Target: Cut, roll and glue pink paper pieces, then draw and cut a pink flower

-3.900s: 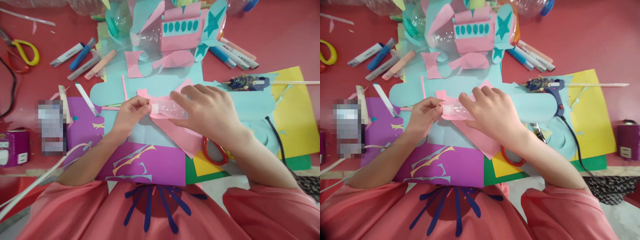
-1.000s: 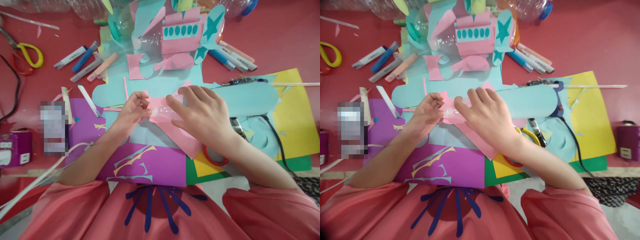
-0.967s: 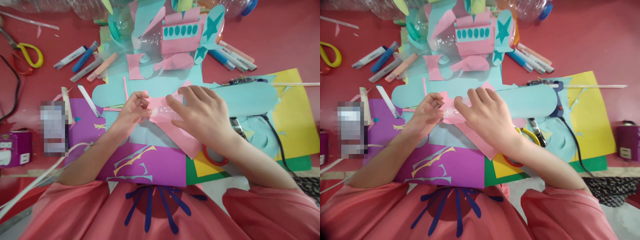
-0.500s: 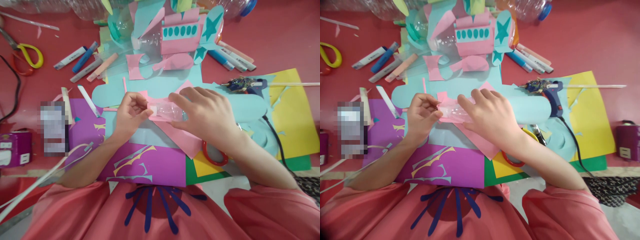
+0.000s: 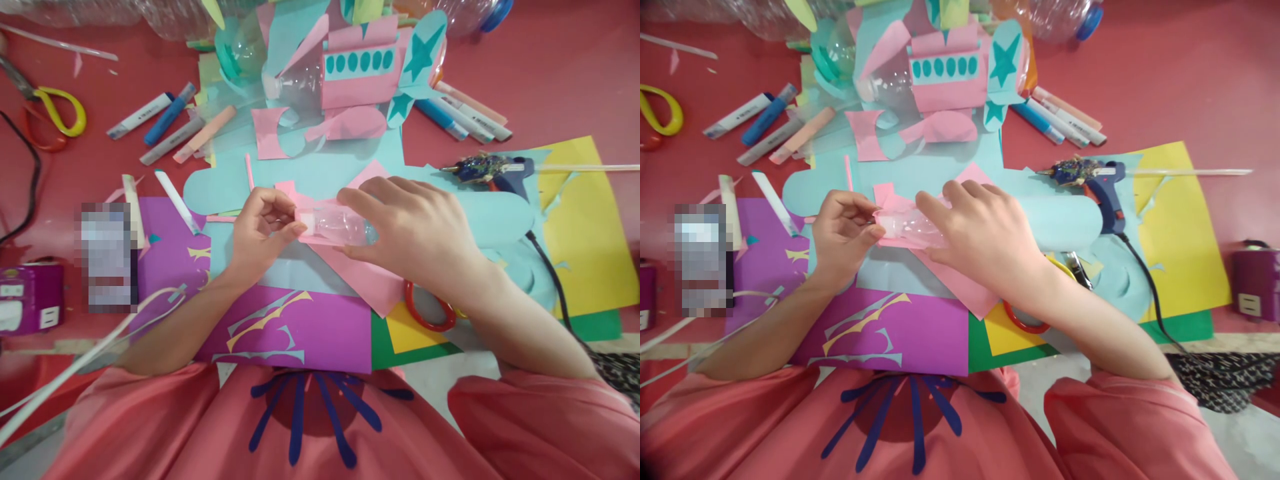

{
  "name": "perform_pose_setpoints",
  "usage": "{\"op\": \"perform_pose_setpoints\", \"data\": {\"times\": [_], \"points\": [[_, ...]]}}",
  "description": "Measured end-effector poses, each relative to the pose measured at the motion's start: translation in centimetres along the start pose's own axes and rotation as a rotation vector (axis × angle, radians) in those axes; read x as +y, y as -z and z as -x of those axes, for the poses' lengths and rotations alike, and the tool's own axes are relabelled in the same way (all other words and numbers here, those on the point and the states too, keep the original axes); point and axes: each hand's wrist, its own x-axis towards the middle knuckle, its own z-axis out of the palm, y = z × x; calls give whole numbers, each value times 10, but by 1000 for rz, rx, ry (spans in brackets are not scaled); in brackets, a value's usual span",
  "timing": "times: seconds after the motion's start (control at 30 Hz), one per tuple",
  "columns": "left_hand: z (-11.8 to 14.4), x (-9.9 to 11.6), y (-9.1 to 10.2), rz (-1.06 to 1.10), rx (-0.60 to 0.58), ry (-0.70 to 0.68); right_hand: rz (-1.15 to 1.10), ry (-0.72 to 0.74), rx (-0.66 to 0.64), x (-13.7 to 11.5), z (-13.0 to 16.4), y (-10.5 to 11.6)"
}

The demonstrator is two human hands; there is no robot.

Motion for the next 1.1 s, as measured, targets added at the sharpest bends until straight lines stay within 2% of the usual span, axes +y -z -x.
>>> {"op": "perform_pose_setpoints", "data": {"times": [0.23, 0.37, 0.5, 0.63, 0.8, 0.93, 1.03, 1.1], "points": [[-1, 0, -1, 8, -29, 5, 19, -25, -55, -2, 2, 0], [-4, -4, 1, 87, 72, 9, 20, -81, -26, -2, 4, -2], [-8, -7, 4, 192, 173, 121, 22, -68, -37, 4, 3, -2], [-10, -5, 3, 199, 235, 185, 10, -50, -22, 17, -5, -8], [-10, -1, -1, 300, 330, 228, -138, -3, 65, 30, -41, -22], [-9, -2, 0, 254, 292, 272, -197, -21, 39, 27, -82, -37], [-6, -4, 1, 173, 255, 265, -225, 64, 142, 25, -111, -54], [-2, -5, 1, 101, 217, 201, -280, 140, 217, 27, -127, -63]]}}
